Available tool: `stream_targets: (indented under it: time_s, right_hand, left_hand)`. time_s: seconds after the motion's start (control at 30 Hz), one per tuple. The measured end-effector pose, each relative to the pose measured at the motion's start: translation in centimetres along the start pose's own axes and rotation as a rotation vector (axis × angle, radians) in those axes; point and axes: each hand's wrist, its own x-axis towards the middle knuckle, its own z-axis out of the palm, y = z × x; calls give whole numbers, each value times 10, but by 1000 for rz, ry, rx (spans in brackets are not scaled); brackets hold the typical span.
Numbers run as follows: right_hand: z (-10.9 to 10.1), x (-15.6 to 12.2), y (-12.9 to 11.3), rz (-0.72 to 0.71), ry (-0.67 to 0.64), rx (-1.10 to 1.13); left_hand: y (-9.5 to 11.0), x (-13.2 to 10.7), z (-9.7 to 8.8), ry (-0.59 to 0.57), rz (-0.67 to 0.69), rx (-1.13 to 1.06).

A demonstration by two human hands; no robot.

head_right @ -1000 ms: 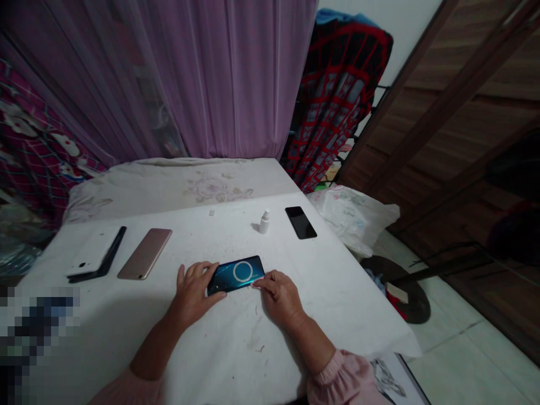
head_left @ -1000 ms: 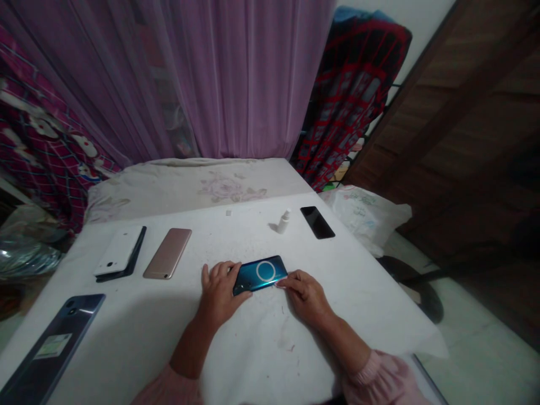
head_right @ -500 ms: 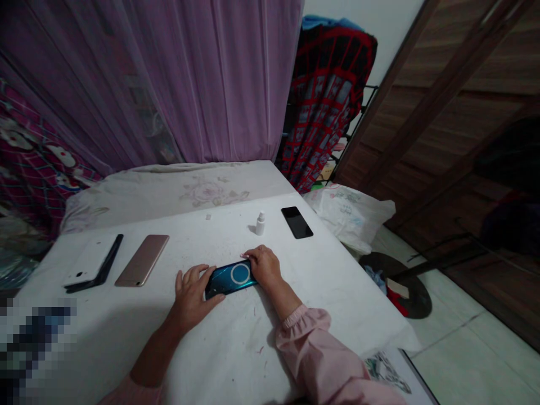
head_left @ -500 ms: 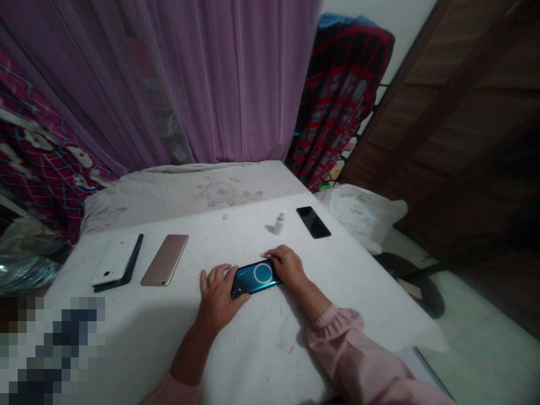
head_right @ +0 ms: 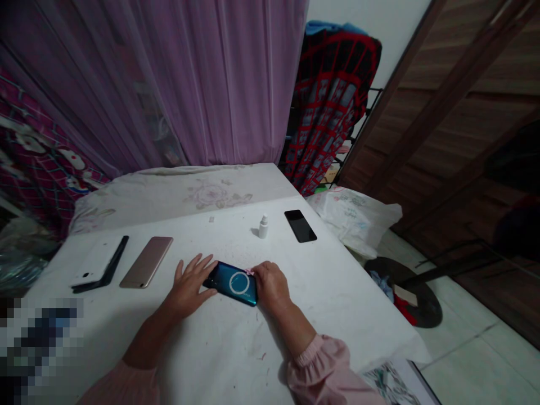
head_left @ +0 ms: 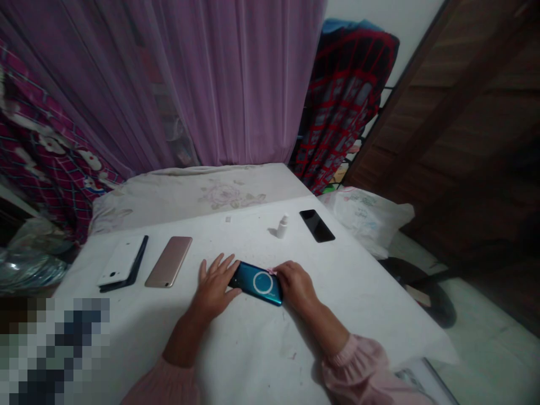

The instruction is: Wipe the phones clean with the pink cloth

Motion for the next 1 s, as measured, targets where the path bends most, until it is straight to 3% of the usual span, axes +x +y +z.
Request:
stream_targets:
  time_s: [0.17,0.3,0.43,0.73,0.83,1.0]
  right_hand:
    - [7,-38,-20,-151,-9,61]
    - [15,-50,-32,-196,17,130]
    - [28,-30,-36,-185,26,130]
    - [34,56,-50,14,-59,-15]
    - [33,54,-49,-7,-60,25]
    - [26,5,-37,-108,-53,212]
  left_hand:
    - [12,-18,17,231,-114,23]
    - [39,-40,34,279,-76,56]
    - [52,-48,36,233,-71,123]
    - [52,-43,28,150,-112,121]
    - [51,-45,29,121,-103,97]
    - [26,-41,22,20,-14,15]
